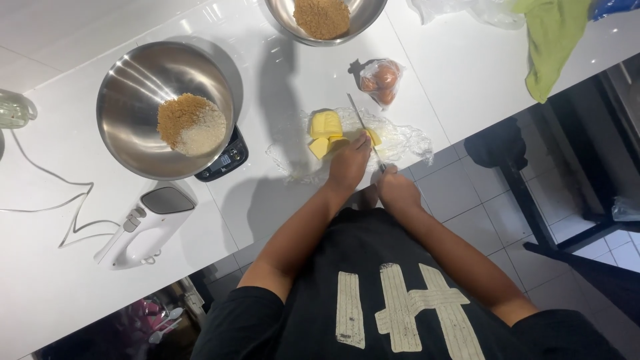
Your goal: Unwrapping a block of butter and cutting it into small cubes using a knife on a countertop, followed by washing the knife at a sink.
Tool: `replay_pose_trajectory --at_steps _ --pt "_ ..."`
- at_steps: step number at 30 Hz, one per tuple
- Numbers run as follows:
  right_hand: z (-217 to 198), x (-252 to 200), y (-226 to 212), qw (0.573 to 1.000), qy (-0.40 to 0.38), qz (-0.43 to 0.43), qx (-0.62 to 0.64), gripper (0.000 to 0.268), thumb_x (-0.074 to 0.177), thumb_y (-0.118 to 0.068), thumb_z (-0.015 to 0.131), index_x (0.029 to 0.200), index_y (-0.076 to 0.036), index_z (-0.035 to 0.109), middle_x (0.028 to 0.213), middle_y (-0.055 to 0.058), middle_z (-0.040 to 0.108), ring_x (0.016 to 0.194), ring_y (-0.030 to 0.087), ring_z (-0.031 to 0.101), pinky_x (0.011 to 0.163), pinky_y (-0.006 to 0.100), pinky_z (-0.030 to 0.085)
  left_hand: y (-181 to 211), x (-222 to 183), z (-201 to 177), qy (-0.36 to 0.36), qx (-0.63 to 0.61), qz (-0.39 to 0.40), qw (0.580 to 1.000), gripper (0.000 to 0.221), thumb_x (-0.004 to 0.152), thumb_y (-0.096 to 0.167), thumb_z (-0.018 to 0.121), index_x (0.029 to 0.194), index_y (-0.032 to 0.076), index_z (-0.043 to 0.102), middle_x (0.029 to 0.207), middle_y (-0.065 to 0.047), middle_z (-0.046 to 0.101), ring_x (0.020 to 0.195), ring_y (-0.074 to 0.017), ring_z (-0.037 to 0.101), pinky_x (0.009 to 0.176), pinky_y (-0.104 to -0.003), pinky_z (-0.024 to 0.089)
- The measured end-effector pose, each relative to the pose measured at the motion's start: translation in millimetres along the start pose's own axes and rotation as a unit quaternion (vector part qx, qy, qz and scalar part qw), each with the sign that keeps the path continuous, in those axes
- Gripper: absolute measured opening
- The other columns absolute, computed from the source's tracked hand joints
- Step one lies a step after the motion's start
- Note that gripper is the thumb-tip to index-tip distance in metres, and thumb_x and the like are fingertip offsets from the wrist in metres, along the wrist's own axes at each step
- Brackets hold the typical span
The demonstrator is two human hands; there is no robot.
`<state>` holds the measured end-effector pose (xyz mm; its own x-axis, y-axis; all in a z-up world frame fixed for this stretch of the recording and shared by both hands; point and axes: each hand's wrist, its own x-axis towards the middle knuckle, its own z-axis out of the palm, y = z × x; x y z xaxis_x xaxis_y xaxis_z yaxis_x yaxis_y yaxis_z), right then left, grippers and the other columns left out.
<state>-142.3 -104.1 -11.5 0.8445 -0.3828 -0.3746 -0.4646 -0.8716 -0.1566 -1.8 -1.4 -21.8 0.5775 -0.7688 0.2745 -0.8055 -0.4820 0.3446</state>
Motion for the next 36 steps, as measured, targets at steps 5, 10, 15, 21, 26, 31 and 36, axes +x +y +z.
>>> replay_pose_trajectory --at_steps 5,10,15,21,26,31,36 --pt "-25.6 -4.1 -16.7 0.999 -0.021 0.025 0.003 0.039 0.105 -0.023 0.045 0.114 0.013 0.055 0.075 0.026 0.069 0.072 0.042 0.075 0.052 0.046 0.061 -2.7 -2.7 21.6 0.022 0.027 0.009 0.999 0.028 0.099 0.018 0.068 0.124 0.005 0.071 0.13 -0.012 0.071 0.106 -0.0208 0.074 0.088 -0.027 0.062" --pt "-16.7 -0.1 -15.5 0.997 -0.066 0.044 -0.021 0.039 0.105 -0.024 0.039 0.114 0.012 0.051 0.076 0.027 0.069 0.074 0.043 0.075 0.052 0.048 0.06 -2.7 -8.5 26.8 0.034 0.025 0.0 0.999 0.03 0.098 0.019 0.069 0.124 0.005 0.07 0.128 -0.011 0.071 0.101 -0.0217 0.075 0.085 -0.029 0.063" --pt "-78.4 -23.5 -42.8 0.986 -0.101 0.095 0.087 0.064 0.11 -0.038 0.022 0.122 0.016 0.053 0.089 0.032 0.071 0.09 0.046 0.074 0.065 0.051 0.062 -7.5 -9.7 45.3 0.027 0.0 -0.011 1.0 0.026 0.098 0.019 0.069 0.12 0.004 0.072 0.122 -0.012 0.072 0.095 -0.022 0.076 0.08 -0.029 0.063" --pt "14.7 -12.4 -3.1 0.981 0.136 -0.048 -0.132 0.045 0.107 -0.027 0.049 0.121 0.014 0.061 0.071 0.028 0.067 0.064 0.041 0.073 0.041 0.042 0.055 10.5 -5.4 -10.4 0.026 0.039 -0.05 0.998 0.049 0.095 0.024 0.074 0.139 0.009 0.059 0.135 -0.011 0.065 0.094 -0.0228 0.077 0.079 -0.032 0.065" --pt "-42.3 -19.4 -25.7 0.999 -0.004 0.036 -0.011 0.047 0.109 -0.032 0.039 0.119 0.008 0.061 0.079 0.027 0.071 0.074 0.039 0.076 0.053 0.043 0.059 -4.9 -11.1 3.3 0.057 0.05 0.041 0.996 0.037 0.094 0.018 0.072 0.13 0.018 0.067 0.137 -0.006 0.065 0.088 -0.0218 0.076 0.074 -0.031 0.063" --pt "-48.9 -13.4 -18.3 0.99 -0.036 0.039 0.132 0.053 0.109 -0.037 0.033 0.103 0.007 0.064 0.078 0.029 0.07 0.076 0.042 0.075 0.057 0.046 0.057 -7.6 -9.1 11.7 0.067 0.042 0.055 0.995 0.025 0.09 0.014 0.073 0.115 0.016 0.072 0.133 -0.006 0.069 0.087 -0.0238 0.077 0.074 -0.033 0.063" --pt "-44.1 -5.4 -9.7 0.985 -0.033 0.016 0.167 0.05 0.109 -0.033 0.034 0.1 0.006 0.063 0.063 0.023 0.067 0.061 0.037 0.073 0.052 0.042 0.053 -10.3 -5.5 19.1 0.067 0.027 0.032 0.997 0.027 0.09 0.015 0.073 0.117 0.014 0.072 0.131 -0.007 0.069 0.092 -0.0237 0.077 0.077 -0.033 0.063"
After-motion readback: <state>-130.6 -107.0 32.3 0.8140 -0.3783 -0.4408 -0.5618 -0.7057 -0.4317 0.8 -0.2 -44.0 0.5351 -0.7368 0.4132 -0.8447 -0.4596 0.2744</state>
